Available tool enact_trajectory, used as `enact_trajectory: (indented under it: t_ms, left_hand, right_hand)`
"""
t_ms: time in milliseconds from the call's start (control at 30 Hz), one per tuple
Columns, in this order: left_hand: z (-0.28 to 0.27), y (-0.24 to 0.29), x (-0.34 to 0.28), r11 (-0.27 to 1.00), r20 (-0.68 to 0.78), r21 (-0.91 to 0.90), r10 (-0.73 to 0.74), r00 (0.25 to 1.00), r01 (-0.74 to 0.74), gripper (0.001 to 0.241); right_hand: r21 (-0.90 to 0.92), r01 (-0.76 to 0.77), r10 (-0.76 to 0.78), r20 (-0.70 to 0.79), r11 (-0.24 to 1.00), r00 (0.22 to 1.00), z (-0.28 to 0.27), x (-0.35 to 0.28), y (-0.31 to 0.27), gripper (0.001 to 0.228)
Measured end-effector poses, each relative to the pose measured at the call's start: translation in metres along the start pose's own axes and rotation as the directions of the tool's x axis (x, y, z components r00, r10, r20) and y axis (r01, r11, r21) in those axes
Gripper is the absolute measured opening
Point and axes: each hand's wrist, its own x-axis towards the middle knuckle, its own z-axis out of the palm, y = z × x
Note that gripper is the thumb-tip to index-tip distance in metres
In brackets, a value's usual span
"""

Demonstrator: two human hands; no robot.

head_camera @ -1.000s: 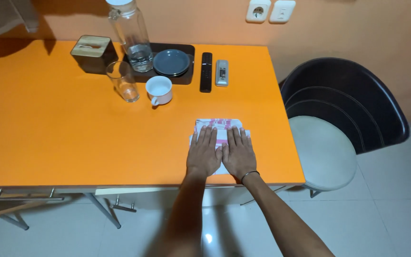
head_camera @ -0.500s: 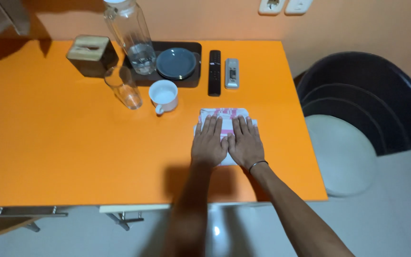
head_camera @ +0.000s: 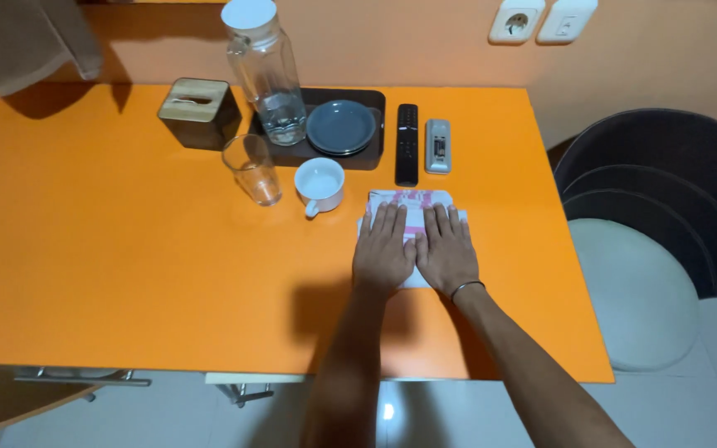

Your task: The person wipes an orange table with a cloth, moving a cup and other items aside to clean the surface. Then the person walks to the bed, picks up a pillow, and carries it back to the table area.

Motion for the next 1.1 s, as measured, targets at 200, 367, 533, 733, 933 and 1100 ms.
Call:
enact_trajectory:
  t_ms: [200, 367, 533, 733, 933, 1100]
  left_hand:
    - [-0.034, -0.009, -0.041, 1.000, 0.065, 0.008, -0.024, 0.998, 0.023, 0.065]
    - [-0.063, -0.035, -0.088, 0.997, 0.163, 0.076, -0.045, 0.986, 0.032, 0.066]
    - [-0.102, -0.049, -0.114, 0.992, 0.258, 0.085, -0.108, 0.960, 0.089, 0.068]
    - [-0.130, -0.085, -0.134, 0.991, 0.195, 0.113, -0.092, 0.976, 0.071, 0.065]
    - [-0.149, -0.119, -0.129, 0.988, 0.224, 0.077, -0.150, 0.963, 0.136, 0.066]
    - [-0.139, -0.142, -0.108, 0.982, 0.245, 0.137, -0.162, 0.956, 0.131, 0.069]
  right_hand:
    - [-0.002, 0.002, -0.002, -0.006, 1.000, 1.000, -0.003, -0.038, -0.045, 0.063]
    - [-0.001, -0.002, 0.002, 0.006, 1.000, 1.000, 0.005, -0.072, -0.099, 0.065]
    - [-0.066, -0.013, 0.016, 0.045, 0.998, 0.999, 0.010, -0.089, -0.143, 0.064]
    - [-0.048, 0.021, -0.019, 0.040, 0.999, 0.999, 0.020, -0.085, -0.191, 0.066]
    - [0.008, 0.014, -0.014, 0.061, 1.000, 0.998, 0.030, -0.062, -0.222, 0.064]
    - [-0.043, 0.036, -0.033, 0.069, 0.998, 0.997, 0.041, -0.031, -0.223, 0.065]
